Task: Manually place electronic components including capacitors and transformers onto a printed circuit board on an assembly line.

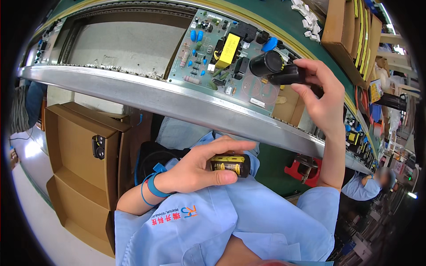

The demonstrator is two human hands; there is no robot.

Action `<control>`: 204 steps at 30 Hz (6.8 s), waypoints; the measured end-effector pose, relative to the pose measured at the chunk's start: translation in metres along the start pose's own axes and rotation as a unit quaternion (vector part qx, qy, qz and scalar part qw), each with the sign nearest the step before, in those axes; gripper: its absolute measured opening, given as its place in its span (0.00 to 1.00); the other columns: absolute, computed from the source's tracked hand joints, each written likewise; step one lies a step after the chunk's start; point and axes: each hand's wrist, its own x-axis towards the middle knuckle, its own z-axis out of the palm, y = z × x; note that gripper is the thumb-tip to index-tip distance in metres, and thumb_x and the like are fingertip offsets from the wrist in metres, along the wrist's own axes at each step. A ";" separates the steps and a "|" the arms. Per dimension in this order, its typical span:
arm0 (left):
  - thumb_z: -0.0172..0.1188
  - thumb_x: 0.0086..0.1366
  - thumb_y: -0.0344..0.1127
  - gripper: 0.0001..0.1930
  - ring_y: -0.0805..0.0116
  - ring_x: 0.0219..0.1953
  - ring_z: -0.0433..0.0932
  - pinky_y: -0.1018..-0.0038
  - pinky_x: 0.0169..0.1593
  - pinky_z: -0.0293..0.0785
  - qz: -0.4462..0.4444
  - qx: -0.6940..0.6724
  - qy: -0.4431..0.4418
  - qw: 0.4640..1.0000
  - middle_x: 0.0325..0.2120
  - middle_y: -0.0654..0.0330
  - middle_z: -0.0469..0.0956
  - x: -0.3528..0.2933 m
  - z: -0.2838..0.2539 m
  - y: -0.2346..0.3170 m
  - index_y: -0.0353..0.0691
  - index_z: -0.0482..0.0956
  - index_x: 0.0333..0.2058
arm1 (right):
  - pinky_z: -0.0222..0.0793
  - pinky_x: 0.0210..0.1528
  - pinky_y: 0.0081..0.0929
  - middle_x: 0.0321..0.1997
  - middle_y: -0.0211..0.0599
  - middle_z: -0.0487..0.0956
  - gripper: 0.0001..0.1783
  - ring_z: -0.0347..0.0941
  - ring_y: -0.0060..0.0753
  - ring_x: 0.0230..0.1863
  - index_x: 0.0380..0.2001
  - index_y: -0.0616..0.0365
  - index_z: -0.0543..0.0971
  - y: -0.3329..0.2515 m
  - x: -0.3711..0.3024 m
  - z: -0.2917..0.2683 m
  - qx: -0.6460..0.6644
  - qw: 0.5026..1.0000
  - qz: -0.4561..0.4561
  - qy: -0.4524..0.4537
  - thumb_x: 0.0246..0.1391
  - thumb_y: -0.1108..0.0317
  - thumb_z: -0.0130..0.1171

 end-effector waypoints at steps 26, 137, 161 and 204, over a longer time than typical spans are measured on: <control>0.35 0.73 0.63 0.35 0.79 0.18 0.62 0.83 0.22 0.59 -0.010 -0.228 -0.011 0.974 0.36 0.58 0.74 0.006 0.003 -0.001 0.39 0.58 0.64 | 0.76 0.49 0.34 0.54 0.55 0.77 0.20 0.78 0.47 0.51 0.45 0.56 0.83 -0.048 -0.042 0.009 -0.035 0.978 -0.202 -0.031 0.45 0.72 0.70; 0.56 0.67 0.32 0.19 0.57 0.44 0.80 0.58 0.63 0.59 0.217 0.658 0.345 0.634 0.38 0.54 0.83 0.011 -0.060 0.046 0.37 0.72 0.56 | 0.71 0.27 0.24 0.41 0.34 0.80 0.23 0.76 0.31 0.31 0.42 0.53 0.83 -0.013 -0.050 0.018 -0.234 0.930 -0.263 0.107 0.40 0.59 0.72; 0.54 0.69 0.48 0.25 0.51 0.44 0.79 0.50 0.63 0.59 0.177 0.598 0.015 0.782 0.34 0.51 0.82 0.099 -0.010 0.040 0.37 0.67 0.57 | 0.73 0.31 0.41 0.38 0.40 0.78 0.20 0.78 0.50 0.32 0.46 0.56 0.78 0.003 -0.100 0.016 -0.371 0.929 0.016 0.003 0.48 0.79 0.49; 0.30 0.73 0.61 0.37 0.45 0.65 0.62 0.63 0.67 0.56 0.034 0.606 0.644 0.465 0.64 0.41 0.63 -0.268 -0.562 0.311 0.35 0.60 0.66 | 0.70 0.22 0.35 0.29 0.27 0.79 0.12 0.78 0.36 0.26 0.33 0.48 0.78 0.087 -0.144 -0.040 -0.473 0.861 0.178 0.055 0.43 0.74 0.53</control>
